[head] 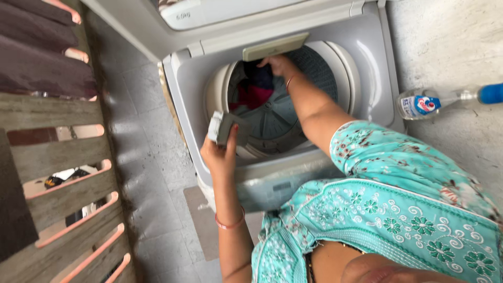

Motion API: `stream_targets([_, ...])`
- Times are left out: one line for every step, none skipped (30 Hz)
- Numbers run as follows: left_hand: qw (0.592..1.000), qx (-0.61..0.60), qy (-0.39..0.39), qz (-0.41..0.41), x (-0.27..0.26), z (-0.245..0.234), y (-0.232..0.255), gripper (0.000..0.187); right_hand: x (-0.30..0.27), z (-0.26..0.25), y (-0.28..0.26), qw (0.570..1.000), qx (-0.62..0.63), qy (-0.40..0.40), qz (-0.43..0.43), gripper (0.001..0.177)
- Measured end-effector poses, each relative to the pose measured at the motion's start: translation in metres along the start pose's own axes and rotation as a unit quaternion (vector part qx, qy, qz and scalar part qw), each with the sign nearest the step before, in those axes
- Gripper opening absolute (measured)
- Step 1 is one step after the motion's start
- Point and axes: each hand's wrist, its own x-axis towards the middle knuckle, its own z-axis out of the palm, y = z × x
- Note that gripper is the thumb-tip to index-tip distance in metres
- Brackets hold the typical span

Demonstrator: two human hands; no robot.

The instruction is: The person cleans the exterior of a top-loading washing machine. They use a spray bottle to apply cleaning solution and a cloth to wipe the lid, control panel, and front surface. The person also handles a small plastic component and a piece of clothing during the process.

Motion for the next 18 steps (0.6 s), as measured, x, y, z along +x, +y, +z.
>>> stream_targets([1.0,0.021,0.0,-0.008,0.001,0.0,-0.001,0.028,0.002,-0.009,0.0,0.996,-0.083,0.026,-0.017,0.081])
stream_targets([0.999,0.04,-0.003,-0.013,0.003,0.0,-0.002,0.028,0.001,-0.022,-0.003,0.984,-0.165,0.054,-0.036,0.084])
stream_targets([1.0,0.015,0.002,0.013,0.004,0.001,-0.003,0.03,0.0,-0.033,-0.004,0.964,-0.245,0.081,-0.056,0.087])
stream_targets([0.999,-0.012,0.009,0.035,0.002,0.002,-0.004,0.033,-0.001,-0.04,-0.006,0.974,-0.21,0.069,-0.048,0.088])
stream_targets([0.997,-0.039,0.016,0.058,0.001,0.003,-0.008,0.036,0.001,-0.043,-0.011,0.982,-0.175,0.057,-0.041,0.09])
stream_targets([0.998,-0.053,0.005,0.043,-0.002,0.003,-0.012,0.032,0.0,-0.047,-0.005,0.989,-0.139,0.045,-0.028,0.091])
stream_targets([0.997,-0.068,-0.006,0.028,-0.003,0.002,-0.017,0.029,-0.003,-0.052,0.002,0.997,-0.081,0.01,-0.003,0.089])
stream_targets([0.996,-0.082,-0.018,0.02,0.001,0.001,-0.019,0.027,-0.001,-0.054,-0.001,0.999,-0.021,-0.028,0.013,0.088])
stream_targets([0.997,-0.08,-0.006,0.014,-0.001,0.002,-0.019,0.028,-0.001,-0.056,-0.005,0.997,0.039,-0.066,0.029,0.087])
stream_targets([0.997,-0.077,0.005,0.012,-0.001,0.002,-0.016,0.029,0.001,-0.054,-0.004,0.999,0.013,-0.028,-0.01,0.088])
stream_targets([0.997,-0.074,0.016,0.01,0.001,0.002,-0.013,0.03,0.005,-0.052,-0.004,0.999,0.01,-0.011,-0.033,0.088])
stream_targets([0.998,-0.068,0.016,0.002,0.002,0.002,-0.01,0.029,0.009,-0.049,0.001,0.999,-0.004,0.01,-0.044,0.087])
stream_targets([0.998,-0.062,0.015,-0.005,0.004,0.002,-0.009,0.029,0.015,-0.047,0.006,0.997,-0.024,0.033,-0.059,0.087])
stream_targets([0.998,-0.053,0.012,-0.023,-0.001,0.002,-0.008,0.029,0.019,-0.046,0.017,0.996,-0.036,0.055,-0.064,0.087])
stream_targets([0.997,-0.07,0.003,-0.021,-0.005,0.001,-0.008,0.028,0.024,-0.047,0.027,0.994,-0.047,0.071,-0.063,0.087])
stream_targets([0.996,-0.087,-0.006,-0.014,-0.003,0.001,-0.007,0.028,0.031,-0.046,0.033,0.992,-0.06,0.088,-0.068,0.086])
stream_targets([0.994,-0.105,-0.014,-0.008,-0.002,0.0,-0.006,0.027,0.037,-0.045,0.039,0.99,-0.068,0.105,-0.07,0.086])
stream_targets([0.996,-0.09,-0.015,-0.024,0.0,0.001,-0.004,0.027,0.043,-0.044,0.041,0.988,-0.075,0.115,-0.073,0.086])
